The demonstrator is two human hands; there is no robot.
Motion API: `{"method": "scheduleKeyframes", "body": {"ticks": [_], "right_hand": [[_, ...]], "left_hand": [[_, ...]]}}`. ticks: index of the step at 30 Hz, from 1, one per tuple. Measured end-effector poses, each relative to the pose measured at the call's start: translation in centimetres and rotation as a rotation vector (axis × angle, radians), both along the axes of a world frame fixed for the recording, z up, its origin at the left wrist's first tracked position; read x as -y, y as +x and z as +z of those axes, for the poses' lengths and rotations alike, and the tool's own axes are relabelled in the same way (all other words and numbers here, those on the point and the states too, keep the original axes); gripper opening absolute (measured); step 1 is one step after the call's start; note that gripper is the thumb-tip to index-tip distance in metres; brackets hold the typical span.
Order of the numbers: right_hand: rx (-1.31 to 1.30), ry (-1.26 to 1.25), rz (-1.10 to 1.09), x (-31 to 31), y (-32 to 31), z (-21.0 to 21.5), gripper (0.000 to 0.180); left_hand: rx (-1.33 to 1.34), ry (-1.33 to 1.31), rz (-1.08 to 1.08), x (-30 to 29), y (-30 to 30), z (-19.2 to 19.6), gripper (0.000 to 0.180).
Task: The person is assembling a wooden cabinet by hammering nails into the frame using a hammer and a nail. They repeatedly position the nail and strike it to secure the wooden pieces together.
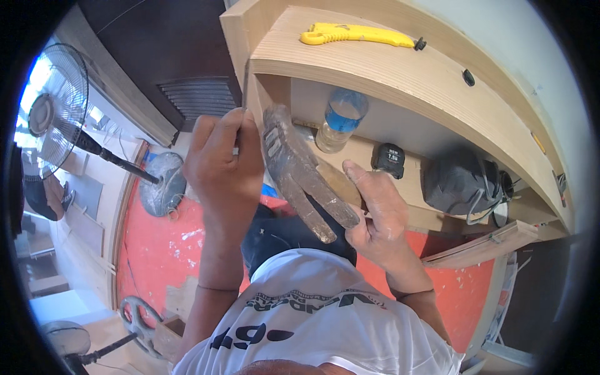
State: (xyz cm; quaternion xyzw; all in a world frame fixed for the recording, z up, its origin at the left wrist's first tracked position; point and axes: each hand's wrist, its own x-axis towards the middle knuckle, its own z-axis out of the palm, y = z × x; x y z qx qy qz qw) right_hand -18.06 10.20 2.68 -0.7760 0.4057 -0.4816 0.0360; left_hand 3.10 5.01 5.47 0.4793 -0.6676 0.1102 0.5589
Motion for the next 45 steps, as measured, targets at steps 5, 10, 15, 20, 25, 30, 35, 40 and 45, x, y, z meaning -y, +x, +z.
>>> {"method": "scheduleKeyframes", "body": {"ticks": [5,10,15,20,25,30,35,40,45], "right_hand": [[-0.123,-0.123,-0.027,1.1,0.3,2.0,0.049],[-0.249,-0.054,-0.101,0.4,0.8,2.6,0.046],[-0.117,-0.055,-0.177,0.2,1.0,1.5,0.034],[-0.071,-0.073,-0.312,-0.3,3.0,2.3,0.043],[-0.012,-0.006,-0.369,-1.0,3.8,2.0,0.043],[-0.032,0.002,-0.304,-1.1,2.3,2.5,0.042],[0.015,-0.044,-0.324,-0.8,2.8,2.1,0.043],[-0.028,-0.042,-0.322,-0.6,2.8,2.0,0.042],[0.0,-0.015,-0.326,-0.7,2.2,1.6,0.042]], "left_hand": [[-0.037,0.081,-0.016,-0.4,-0.4,-0.3,0.026],[-0.094,0.071,-0.138,-0.2,0.3,-0.3,0.024],[-0.11,-0.009,-0.119,0.5,0.0,-1.0,0.025],[-0.174,-0.051,-0.165,1.4,0.3,-1.6,0.021],[-0.12,0.019,-0.146,0.9,0.8,-0.9,0.023],[0.016,0.071,-0.104,0.2,1.5,0.5,0.01],[-0.055,0.009,-0.097,0.3,0.9,0.0,0.011],[-0.079,0.047,-0.152,-0.1,1.2,0.5,0.019],[-0.112,0.124,-0.156,-0.2,0.0,0.8,0.02]]}}
